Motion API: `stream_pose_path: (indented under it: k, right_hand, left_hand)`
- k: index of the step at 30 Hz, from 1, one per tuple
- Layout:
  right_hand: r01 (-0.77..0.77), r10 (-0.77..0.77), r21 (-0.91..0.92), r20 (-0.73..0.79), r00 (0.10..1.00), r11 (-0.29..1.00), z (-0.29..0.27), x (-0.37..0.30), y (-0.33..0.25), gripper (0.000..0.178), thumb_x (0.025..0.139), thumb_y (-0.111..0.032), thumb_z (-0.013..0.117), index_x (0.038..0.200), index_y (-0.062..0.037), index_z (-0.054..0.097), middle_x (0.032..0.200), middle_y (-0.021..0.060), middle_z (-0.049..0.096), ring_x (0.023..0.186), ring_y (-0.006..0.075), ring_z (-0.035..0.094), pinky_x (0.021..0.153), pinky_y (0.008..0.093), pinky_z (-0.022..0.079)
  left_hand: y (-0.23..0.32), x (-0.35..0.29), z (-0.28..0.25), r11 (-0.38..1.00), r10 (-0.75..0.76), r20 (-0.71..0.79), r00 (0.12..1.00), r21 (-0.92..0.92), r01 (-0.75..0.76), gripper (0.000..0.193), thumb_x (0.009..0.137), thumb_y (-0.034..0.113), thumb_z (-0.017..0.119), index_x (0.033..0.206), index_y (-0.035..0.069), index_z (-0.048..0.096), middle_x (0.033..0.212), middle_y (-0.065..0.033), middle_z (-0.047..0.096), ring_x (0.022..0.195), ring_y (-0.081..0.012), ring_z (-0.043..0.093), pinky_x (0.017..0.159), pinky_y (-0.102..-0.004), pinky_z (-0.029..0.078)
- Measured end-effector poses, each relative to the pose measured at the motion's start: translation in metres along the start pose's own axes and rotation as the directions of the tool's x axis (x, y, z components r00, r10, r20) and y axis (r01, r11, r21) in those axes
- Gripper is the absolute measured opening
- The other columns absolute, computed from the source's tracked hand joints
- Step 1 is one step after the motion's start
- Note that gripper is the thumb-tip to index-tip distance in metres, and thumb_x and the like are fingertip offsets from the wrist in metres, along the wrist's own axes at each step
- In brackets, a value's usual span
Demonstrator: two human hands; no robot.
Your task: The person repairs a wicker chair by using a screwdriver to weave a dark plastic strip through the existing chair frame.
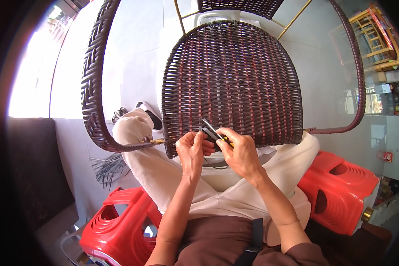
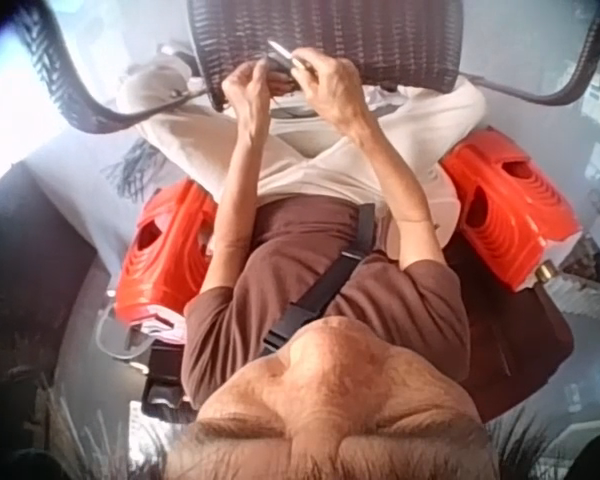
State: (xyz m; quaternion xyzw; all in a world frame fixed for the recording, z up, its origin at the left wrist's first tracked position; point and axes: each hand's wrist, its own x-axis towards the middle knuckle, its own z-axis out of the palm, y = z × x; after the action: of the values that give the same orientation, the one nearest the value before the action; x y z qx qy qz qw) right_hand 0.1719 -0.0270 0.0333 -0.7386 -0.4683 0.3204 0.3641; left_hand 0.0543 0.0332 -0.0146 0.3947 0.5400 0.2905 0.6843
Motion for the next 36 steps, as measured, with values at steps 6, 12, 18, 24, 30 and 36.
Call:
stream_pose_path:
  k: [6,12,18,24,30,36]
  right_hand:
    - [0.24,-0.235,-0.001,-0.216,0.948,0.971,0.033,-0.015,0.041,0.026,0.08,-0.005,0.06,0.106,-0.0017,0.057,0.079,0.0158,0.062,0.065,0.032,0.061,0.054,0.0391,0.047]
    - [0.292,-0.304,-0.085,-0.297,0.905,0.953,0.047,-0.022,0.053,0.033,0.077,-0.002,0.063,0.11,-0.003,0.057,0.07,0.0099,0.056,0.054,0.0251,0.056,0.046,0.0347,0.044]
    - [0.327,-0.339,-0.095,-0.336,0.879,0.94,0.048,-0.022,0.053,0.034,0.076,0.0,0.064,0.109,-0.0022,0.057,0.068,0.009,0.054,0.051,0.0236,0.054,0.044,0.034,0.043]
    - [0.329,-0.335,-0.078,-0.339,0.879,0.941,0.047,-0.02,0.052,0.034,0.075,0.0,0.065,0.108,-0.0017,0.057,0.067,0.0093,0.053,0.051,0.0237,0.054,0.044,0.0337,0.043]
    - [0.327,-0.327,-0.058,-0.338,0.883,0.943,0.046,-0.019,0.05,0.034,0.074,0.002,0.065,0.107,-0.0015,0.058,0.067,0.0095,0.054,0.051,0.0241,0.054,0.045,0.0333,0.043]
    - [0.309,-0.3,-0.028,-0.338,0.892,0.951,0.046,-0.02,0.051,0.032,0.074,0.002,0.064,0.106,-0.0011,0.059,0.066,0.0101,0.054,0.051,0.0238,0.054,0.046,0.0335,0.043]
  left_hand:
    - [-0.001,0.0,-0.001,0.999,-0.01,0.019,1.0,-0.046,0.011,0.024,0.089,0.015,0.051,0.077,-0.004,0.058,0.06,-0.0097,0.061,0.047,-0.0122,0.057,0.043,-0.0212,0.045]
    - [0.001,-0.001,-0.002,0.998,-0.014,0.022,1.0,-0.059,0.015,0.024,0.09,0.016,0.052,0.076,-0.003,0.058,0.06,-0.0087,0.061,0.046,-0.0115,0.056,0.043,-0.0199,0.044]
    - [0.014,-0.001,-0.003,0.869,0.12,-0.007,0.993,0.484,-0.101,0.024,0.087,0.017,0.057,0.073,-0.003,0.056,0.056,-0.012,0.059,0.042,-0.015,0.055,0.043,-0.027,0.042]
    - [0.02,-0.004,-0.005,0.562,0.606,0.019,0.795,0.697,-0.445,0.011,0.081,0.008,0.06,0.09,0.003,0.061,0.08,-0.0099,0.055,0.058,-0.0247,0.057,0.054,-0.0341,0.046]
    - [0.012,0.002,-0.01,0.326,0.69,0.21,0.692,0.764,-0.557,0.029,0.079,-0.001,0.053,0.104,0.01,0.063,0.088,-0.009,0.052,0.07,-0.0233,0.058,0.056,-0.033,0.047]
    - [0.01,0.0,-0.007,0.28,0.655,0.227,0.721,0.813,-0.511,0.036,0.076,-0.003,0.054,0.107,0.012,0.062,0.091,-0.0083,0.052,0.073,-0.0237,0.058,0.057,-0.034,0.048]
